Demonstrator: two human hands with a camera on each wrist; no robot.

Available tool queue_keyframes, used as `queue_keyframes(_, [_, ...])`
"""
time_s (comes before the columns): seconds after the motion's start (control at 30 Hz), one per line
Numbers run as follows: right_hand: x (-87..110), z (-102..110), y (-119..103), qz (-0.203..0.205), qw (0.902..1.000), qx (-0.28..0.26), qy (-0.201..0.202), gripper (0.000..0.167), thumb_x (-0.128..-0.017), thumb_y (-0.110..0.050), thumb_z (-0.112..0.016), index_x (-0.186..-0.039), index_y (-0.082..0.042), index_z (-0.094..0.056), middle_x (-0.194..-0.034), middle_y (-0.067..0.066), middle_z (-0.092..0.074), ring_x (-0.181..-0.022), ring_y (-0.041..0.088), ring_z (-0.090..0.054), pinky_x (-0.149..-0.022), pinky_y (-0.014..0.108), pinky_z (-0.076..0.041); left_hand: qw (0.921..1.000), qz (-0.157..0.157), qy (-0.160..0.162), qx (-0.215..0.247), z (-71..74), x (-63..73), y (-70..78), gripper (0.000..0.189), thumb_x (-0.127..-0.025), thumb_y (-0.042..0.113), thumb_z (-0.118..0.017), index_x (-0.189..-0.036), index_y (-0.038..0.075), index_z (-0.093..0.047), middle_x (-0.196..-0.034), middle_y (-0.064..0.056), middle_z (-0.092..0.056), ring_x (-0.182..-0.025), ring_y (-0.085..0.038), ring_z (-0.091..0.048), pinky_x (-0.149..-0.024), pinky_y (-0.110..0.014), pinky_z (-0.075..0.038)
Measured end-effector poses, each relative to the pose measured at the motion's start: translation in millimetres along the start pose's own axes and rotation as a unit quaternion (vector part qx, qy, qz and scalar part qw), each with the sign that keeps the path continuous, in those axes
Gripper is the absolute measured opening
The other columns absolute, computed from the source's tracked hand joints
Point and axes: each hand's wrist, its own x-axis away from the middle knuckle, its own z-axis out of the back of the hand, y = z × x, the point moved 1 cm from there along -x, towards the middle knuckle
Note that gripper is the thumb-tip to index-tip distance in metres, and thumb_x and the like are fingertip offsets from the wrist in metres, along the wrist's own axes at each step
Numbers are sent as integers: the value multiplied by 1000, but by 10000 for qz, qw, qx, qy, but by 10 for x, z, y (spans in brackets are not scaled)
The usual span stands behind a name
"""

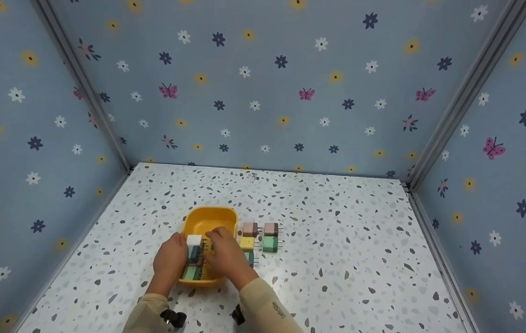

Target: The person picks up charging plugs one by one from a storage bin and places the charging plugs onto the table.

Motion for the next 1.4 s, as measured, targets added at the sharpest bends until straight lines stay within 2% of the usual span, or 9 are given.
queue_keyframes(0.17, [7, -82, -45, 173, 9998, 74, -43, 50, -95, -21, -74, -142, -18, -58, -138, 0, -53, -120, 15, -58, -104, 38, -50, 10000, -50, 36, -60, -25, 2, -27, 42, -113, 34, -31, -109, 5, -61, -91, -12, -69, -77, -24, -65, -68, -45, -52])
queue_keyframes(0.43, [14, -164, -66, 363, 9991, 149, -135, 49, -94, -20, -75, -140, -16, -59, -135, -1, -54, -115, 12, -57, -101, 34, -51, 9996, -188, 186, -37, -51, 3, -46, 42, -112, 32, -33, -110, 3, -64, -95, -15, -72, -85, -32, -70, -69, -50, -53])
queue_keyframes(0.63, [3, -203, -88, 479, 9981, 357, -157, 49, -93, -23, -77, -139, -15, -60, -134, -1, -55, -118, 14, -56, -104, 35, -49, 9993, -218, 290, -82, -35, 12, -32, 40, -112, 32, -35, -106, 4, -64, -91, -13, -72, -79, -31, -69, -64, -47, -51])
queue_keyframes(0.93, [3, -246, -143, 520, 9971, 455, -308, 47, -96, -25, -74, -139, -19, -60, -133, -6, -55, -114, 10, -56, -104, 33, -49, 9993, -196, 296, -133, -41, 30, -39, 41, -112, 34, -34, -104, 6, -62, -85, -11, -68, -70, -25, -63, -61, -44, -48])
queue_keyframes(1.07, [-1, -277, -140, 579, 9968, 463, -303, 45, -96, -24, -74, -139, -19, -60, -131, -7, -55, -110, 8, -56, -102, 32, -50, 9993, -221, 289, -94, -44, 33, -43, 40, -112, 33, -35, -104, 5, -63, -85, -12, -68, -71, -27, -64, -61, -45, -49])
queue_keyframes(1.23, [2, -304, -136, 540, 9968, 455, -365, 44, -96, -26, -75, -137, -19, -61, -129, -8, -55, -108, 7, -55, -100, 31, -50, 9997, -106, 201, -98, -47, 24, -41, 39, -112, 32, -35, -105, 5, -62, -87, -12, -69, -73, -27, -65, -62, -44, -49])
queue_keyframes(1.4, [-27, -301, -143, 452, 9974, 388, -394, 41, -96, -25, -74, -135, -21, -61, -127, -9, -54, -106, 7, -54, -100, 30, -51, 9996, -134, 253, -63, -32, 5, -28, 40, -112, 33, -35, -104, 5, -62, -87, -12, -69, -73, -27, -65, -63, -45, -50])
